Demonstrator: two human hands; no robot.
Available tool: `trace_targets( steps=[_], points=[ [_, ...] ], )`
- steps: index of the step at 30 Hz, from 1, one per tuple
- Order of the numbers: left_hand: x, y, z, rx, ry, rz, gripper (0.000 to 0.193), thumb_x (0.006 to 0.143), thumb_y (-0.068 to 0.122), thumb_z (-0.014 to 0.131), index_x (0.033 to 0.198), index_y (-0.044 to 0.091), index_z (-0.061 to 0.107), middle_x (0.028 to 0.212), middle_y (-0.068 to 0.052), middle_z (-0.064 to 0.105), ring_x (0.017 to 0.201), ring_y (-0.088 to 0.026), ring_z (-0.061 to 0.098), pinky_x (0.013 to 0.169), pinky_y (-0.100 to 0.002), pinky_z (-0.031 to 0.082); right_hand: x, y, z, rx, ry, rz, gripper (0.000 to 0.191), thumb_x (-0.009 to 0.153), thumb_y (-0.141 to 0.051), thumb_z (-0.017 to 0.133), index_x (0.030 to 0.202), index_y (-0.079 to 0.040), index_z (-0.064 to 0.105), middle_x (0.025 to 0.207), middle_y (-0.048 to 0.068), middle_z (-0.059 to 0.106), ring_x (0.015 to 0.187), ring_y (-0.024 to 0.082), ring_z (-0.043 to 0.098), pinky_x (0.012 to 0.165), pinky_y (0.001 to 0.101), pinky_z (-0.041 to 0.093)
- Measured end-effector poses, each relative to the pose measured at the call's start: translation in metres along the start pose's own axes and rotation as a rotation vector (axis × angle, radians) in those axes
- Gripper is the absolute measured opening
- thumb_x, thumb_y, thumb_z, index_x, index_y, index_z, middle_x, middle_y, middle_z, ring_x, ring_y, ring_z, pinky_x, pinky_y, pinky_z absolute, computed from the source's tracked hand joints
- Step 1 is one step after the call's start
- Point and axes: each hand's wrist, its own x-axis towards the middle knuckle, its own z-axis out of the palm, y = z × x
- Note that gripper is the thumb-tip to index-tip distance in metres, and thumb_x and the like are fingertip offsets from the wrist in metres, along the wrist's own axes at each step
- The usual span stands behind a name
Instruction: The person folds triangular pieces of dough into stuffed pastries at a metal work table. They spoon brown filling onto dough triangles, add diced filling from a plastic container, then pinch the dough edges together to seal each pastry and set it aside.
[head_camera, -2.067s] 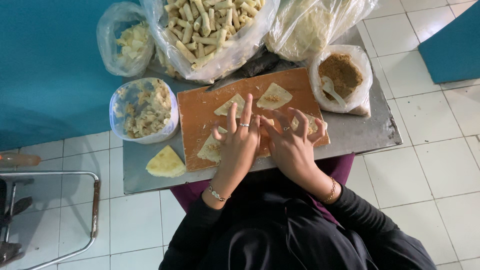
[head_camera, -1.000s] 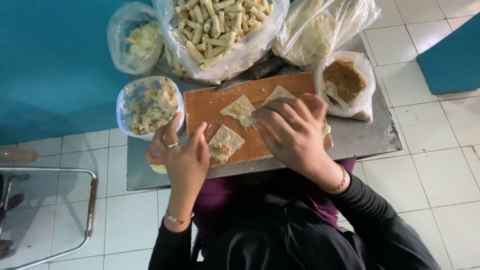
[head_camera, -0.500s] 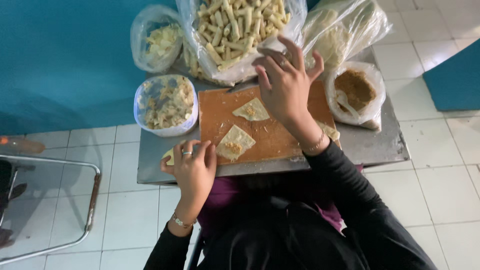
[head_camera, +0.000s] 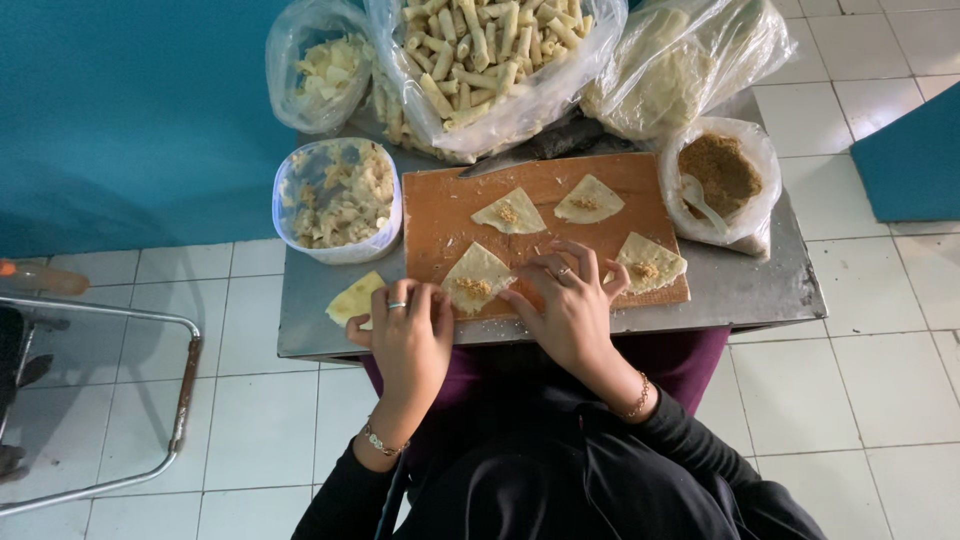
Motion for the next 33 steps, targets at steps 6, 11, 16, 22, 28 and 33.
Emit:
trace_targets(
  steps=[6,11,16,22,28,33],
  points=[
    [0.003,0.004,0.004,-0.036,-0.016,-0.015,0.012,0.085,0.018,0.076,0.091,0.018,0.066,0.097,0.004,0.063,0.099,-0.021,0.059,0.088,-0.047,0.028,0.005,-0.007,0.005,0.048,-0.012,0.040,0.021,0.085,-0.040,0.078,0.097,-0.023,0.078,0.111,-0.006,0.073,0.126,0.023,0.053,0.104,0.0569,0.023],
    [0.005,0.002,0.004,-0.118,0.006,0.021,0.014,0.088,0.011,0.075,0.096,0.014,0.064,0.086,0.001,0.067,0.095,-0.019,0.062,0.088,-0.045,0.028,0.006,-0.013,0.003,0.070,-0.055,0.072,0.016,0.087,-0.031,0.075,0.101,-0.025,0.077,0.099,-0.006,0.074,0.121,0.021,0.056,0.097,0.0557,0.025],
    [0.010,0.002,0.010,-0.248,0.001,0.035,0.020,0.089,0.006,0.073,0.106,0.010,0.064,0.078,-0.004,0.066,0.092,-0.023,0.066,0.093,-0.044,0.036,0.007,-0.018,0.003,0.138,-0.011,0.078,0.021,0.089,-0.030,0.075,0.109,-0.023,0.075,0.097,-0.006,0.075,0.119,0.019,0.057,0.094,0.0526,0.026],
    [0.012,0.009,0.014,-0.472,0.033,0.066,0.027,0.091,-0.002,0.068,0.116,0.005,0.063,0.092,-0.008,0.071,0.090,-0.028,0.067,0.089,-0.043,0.045,0.005,-0.020,0.005,0.201,0.012,0.078,0.036,0.087,-0.023,0.074,0.123,-0.021,0.069,0.100,-0.009,0.076,0.119,0.021,0.056,0.097,0.0534,0.025],
    [0.015,0.011,0.014,-0.516,0.005,0.134,0.030,0.093,-0.005,0.065,0.122,0.003,0.063,0.098,-0.012,0.069,0.094,-0.033,0.067,0.089,-0.045,0.049,0.005,-0.021,0.007,0.242,0.005,0.044,0.046,0.087,-0.015,0.070,0.133,-0.020,0.064,0.102,-0.010,0.076,0.126,0.022,0.055,0.101,0.0534,0.023],
    [0.015,0.008,0.012,-0.543,-0.053,0.151,0.030,0.090,-0.006,0.065,0.119,0.002,0.064,0.102,-0.014,0.069,0.097,-0.034,0.066,0.089,-0.045,0.050,0.005,-0.021,0.006,0.254,-0.049,0.012,0.049,0.089,-0.012,0.065,0.136,-0.019,0.060,0.106,-0.010,0.077,0.130,0.020,0.055,0.101,0.0538,0.022]
  ],
)
